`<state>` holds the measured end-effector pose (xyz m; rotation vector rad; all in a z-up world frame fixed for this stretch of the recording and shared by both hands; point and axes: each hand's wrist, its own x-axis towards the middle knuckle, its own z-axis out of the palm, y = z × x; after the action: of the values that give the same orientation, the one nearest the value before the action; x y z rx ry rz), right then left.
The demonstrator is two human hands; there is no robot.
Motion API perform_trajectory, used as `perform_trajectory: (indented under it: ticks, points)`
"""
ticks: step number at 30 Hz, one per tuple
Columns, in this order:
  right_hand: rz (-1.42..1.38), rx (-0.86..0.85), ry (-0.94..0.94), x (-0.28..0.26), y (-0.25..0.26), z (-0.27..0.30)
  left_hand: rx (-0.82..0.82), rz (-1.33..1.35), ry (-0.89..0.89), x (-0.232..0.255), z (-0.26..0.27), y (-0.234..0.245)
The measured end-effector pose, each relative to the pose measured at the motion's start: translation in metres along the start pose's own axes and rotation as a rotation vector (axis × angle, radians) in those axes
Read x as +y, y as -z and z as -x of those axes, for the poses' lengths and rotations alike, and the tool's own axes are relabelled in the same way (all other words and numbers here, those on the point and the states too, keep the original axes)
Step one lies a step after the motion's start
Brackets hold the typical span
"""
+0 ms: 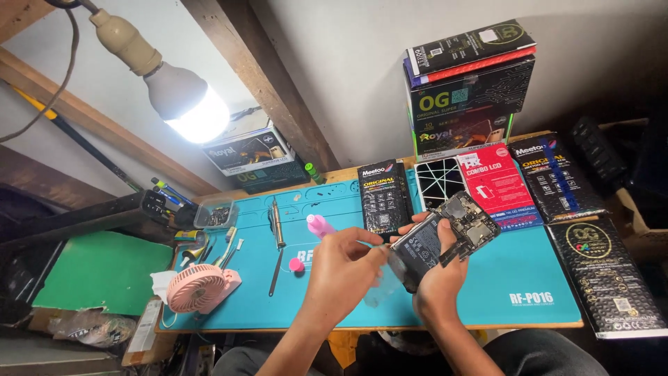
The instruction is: The person holds a disassembled smartphone and uses a small tool to work on the internal components. They then apply a liquid from a pink bottle onto the device's interior.
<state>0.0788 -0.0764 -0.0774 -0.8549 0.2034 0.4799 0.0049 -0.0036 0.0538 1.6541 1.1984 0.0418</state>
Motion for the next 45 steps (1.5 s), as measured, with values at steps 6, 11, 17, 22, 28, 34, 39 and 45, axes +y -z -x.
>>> perform_trajectory:
  ticks: [6, 11, 17, 22, 28, 34, 39, 45]
  points:
    - [-0.007, -0.008, 0.051, -0.004, -0.003, -0.001, 0.044, 0.022, -0.094, -0.027, -0.009, -0.006]
    - [-0.065, -0.016, 0.005, -0.006, -0.002, -0.005, 0.057, 0.128, -0.079, -0.022, -0.006, -0.002]
    - [-0.022, -0.038, -0.002, -0.005, -0.004, 0.000, 0.099, 0.172, -0.096, -0.027, -0.010, -0.008]
    - [0.020, -0.002, 0.027, -0.005, -0.006, 0.004, 0.154, 0.234, -0.116, -0.029, -0.006, -0.018]
    - [-0.032, -0.021, 0.033, 0.000, -0.002, 0.002, 0.159, 0.194, -0.064, -0.027, -0.007, -0.021]
    - [0.009, -0.008, 0.058, -0.003, -0.004, 0.001, 0.112, 0.437, -0.037, -0.030, -0.012, -0.025]
    - [-0.019, 0.015, 0.078, -0.001, -0.003, 0.000, 0.120, 0.504, 0.077, -0.021, 0.000, -0.028]
    - [0.034, 0.008, 0.078, -0.009, -0.009, 0.005, 0.085, 0.470, 0.010, -0.036, -0.008, -0.028]
